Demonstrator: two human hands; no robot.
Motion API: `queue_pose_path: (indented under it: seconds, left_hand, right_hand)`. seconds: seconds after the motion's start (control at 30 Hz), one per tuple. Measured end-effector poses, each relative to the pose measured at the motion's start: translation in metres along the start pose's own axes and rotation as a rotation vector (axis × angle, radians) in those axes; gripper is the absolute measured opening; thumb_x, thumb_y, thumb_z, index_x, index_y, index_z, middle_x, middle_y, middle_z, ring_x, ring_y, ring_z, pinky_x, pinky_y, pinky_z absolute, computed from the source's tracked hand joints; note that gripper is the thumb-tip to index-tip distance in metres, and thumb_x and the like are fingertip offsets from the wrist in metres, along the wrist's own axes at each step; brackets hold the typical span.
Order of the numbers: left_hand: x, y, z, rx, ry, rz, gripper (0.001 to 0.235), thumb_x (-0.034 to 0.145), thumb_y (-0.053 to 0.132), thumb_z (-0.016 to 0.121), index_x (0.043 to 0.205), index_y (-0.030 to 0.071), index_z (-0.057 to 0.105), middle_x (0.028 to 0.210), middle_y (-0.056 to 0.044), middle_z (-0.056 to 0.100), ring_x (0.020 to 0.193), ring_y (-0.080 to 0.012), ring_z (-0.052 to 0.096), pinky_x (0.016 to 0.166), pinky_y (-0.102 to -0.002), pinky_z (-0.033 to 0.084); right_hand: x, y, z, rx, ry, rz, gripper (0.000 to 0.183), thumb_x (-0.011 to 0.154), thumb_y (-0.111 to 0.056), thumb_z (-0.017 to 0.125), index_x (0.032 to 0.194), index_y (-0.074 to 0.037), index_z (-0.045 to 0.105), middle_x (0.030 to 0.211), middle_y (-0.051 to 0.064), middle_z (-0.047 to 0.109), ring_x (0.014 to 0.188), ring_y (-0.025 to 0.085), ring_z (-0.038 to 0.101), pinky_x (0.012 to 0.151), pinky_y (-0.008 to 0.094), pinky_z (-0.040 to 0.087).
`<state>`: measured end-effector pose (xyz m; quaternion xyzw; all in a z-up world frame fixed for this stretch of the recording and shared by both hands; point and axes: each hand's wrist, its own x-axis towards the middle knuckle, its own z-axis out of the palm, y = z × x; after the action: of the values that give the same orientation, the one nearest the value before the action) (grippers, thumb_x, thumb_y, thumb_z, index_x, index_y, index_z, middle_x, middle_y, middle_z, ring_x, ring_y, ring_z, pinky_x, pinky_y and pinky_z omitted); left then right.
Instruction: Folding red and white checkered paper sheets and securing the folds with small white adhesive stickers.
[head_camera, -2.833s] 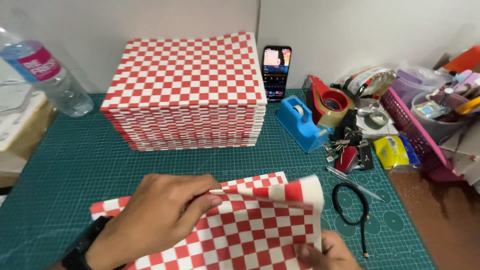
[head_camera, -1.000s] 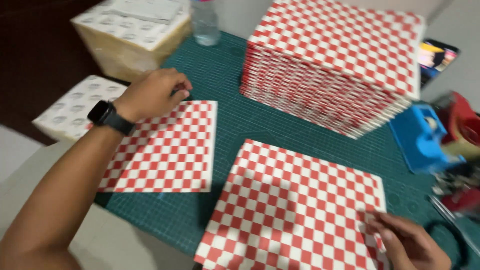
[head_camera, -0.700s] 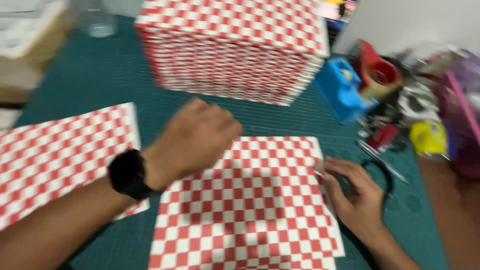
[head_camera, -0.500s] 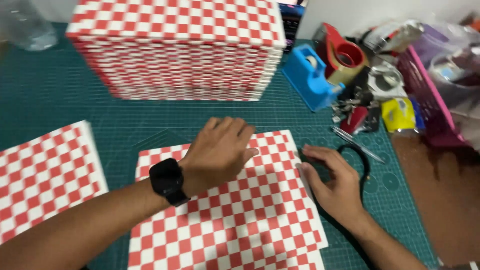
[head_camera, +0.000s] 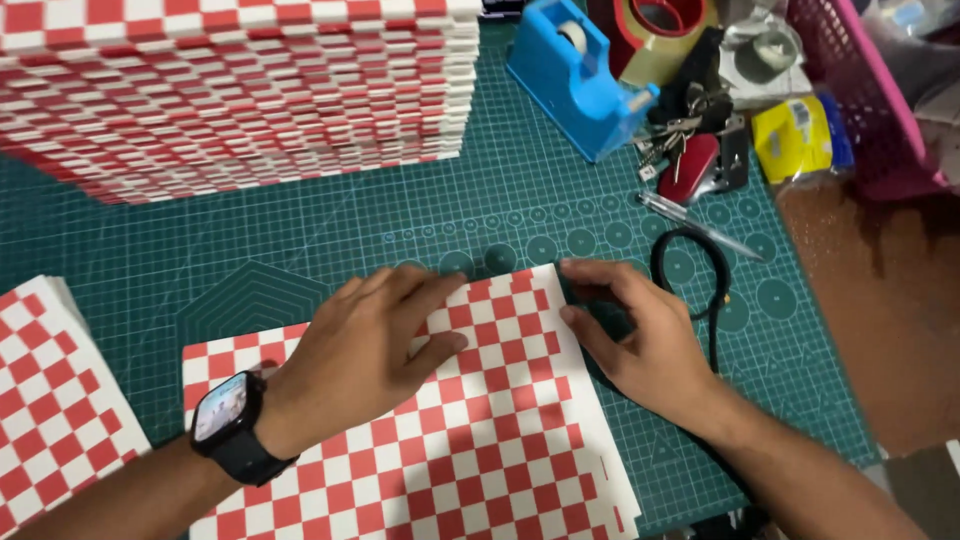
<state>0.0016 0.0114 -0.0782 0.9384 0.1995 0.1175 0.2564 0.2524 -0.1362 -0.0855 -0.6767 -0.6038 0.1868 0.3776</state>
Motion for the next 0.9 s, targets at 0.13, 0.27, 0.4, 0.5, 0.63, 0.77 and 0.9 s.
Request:
queue_pose_path:
  seconds: [0.13,0.27,0.4,0.5,0.63,0.77,0.9]
  left_hand:
    - [-0.002,0.001,0.004,0.029,0.033,-0.052,0.05,0.099,0.038,0.058,0.141,0.01,0.058,0.115,-0.006,0.065,0.099,-0.0272,0.063,0.085,-0.046,0.048]
    - [-0.002,0.002,0.007,0.046,0.069,-0.04,0.047,0.099,0.035,0.059,0.138,0.01,0.059,0.114,-0.007,0.065,0.099,-0.028,0.063,0.083,-0.048,0.049]
    - [-0.002,0.004,0.008,0.045,0.072,-0.054,0.047,0.097,0.032,0.062,0.138,0.009,0.06,0.116,-0.008,0.066,0.101,-0.029,0.064,0.083,-0.048,0.05]
    - [0.0,0.005,0.006,0.05,0.074,-0.045,0.047,0.097,0.032,0.063,0.137,0.008,0.06,0.116,-0.008,0.067,0.1,-0.0295,0.065,0.083,-0.049,0.051]
    - [0.002,0.008,0.004,0.033,0.04,-0.084,0.047,0.097,0.035,0.061,0.137,0.01,0.06,0.115,-0.006,0.066,0.098,-0.0298,0.066,0.086,-0.051,0.05]
    - [0.006,0.009,0.01,0.055,0.102,-0.051,0.049,0.097,0.038,0.061,0.136,0.009,0.061,0.115,-0.005,0.066,0.101,-0.0271,0.063,0.087,-0.048,0.048]
    - [0.019,0.014,0.02,0.083,0.163,0.03,0.045,0.099,0.035,0.057,0.135,0.008,0.06,0.117,-0.009,0.067,0.107,-0.0311,0.062,0.091,-0.054,0.046]
  right_hand:
    - [0.003,0.001,0.003,0.025,-0.039,0.008,0.039,0.091,-0.015,0.072,0.128,-0.005,0.062,0.123,0.011,0.073,0.107,0.022,0.074,0.095,0.033,0.064]
    - [0.005,0.004,0.005,0.049,-0.019,-0.006,0.035,0.093,-0.013,0.071,0.126,-0.005,0.064,0.119,0.01,0.073,0.103,0.02,0.074,0.087,0.031,0.065]
    - [0.005,0.007,0.006,0.071,-0.009,-0.048,0.034,0.092,-0.01,0.072,0.125,-0.005,0.064,0.117,0.011,0.072,0.101,0.02,0.074,0.087,0.03,0.065]
    - [0.005,0.006,0.005,0.092,-0.004,-0.06,0.034,0.093,-0.008,0.072,0.126,-0.005,0.063,0.116,0.011,0.072,0.1,0.02,0.074,0.087,0.03,0.065]
    - [0.006,0.006,0.005,0.109,0.002,-0.07,0.033,0.093,-0.008,0.071,0.125,-0.004,0.064,0.115,0.012,0.072,0.099,0.021,0.075,0.087,0.03,0.066]
    - [0.005,0.008,0.005,0.077,0.017,-0.067,0.035,0.092,-0.008,0.071,0.126,-0.005,0.065,0.115,0.011,0.073,0.1,0.021,0.075,0.088,0.03,0.065]
    - [0.008,0.008,0.006,0.052,0.028,-0.063,0.034,0.091,-0.009,0.072,0.125,-0.007,0.066,0.112,0.009,0.075,0.096,0.019,0.076,0.085,0.029,0.064]
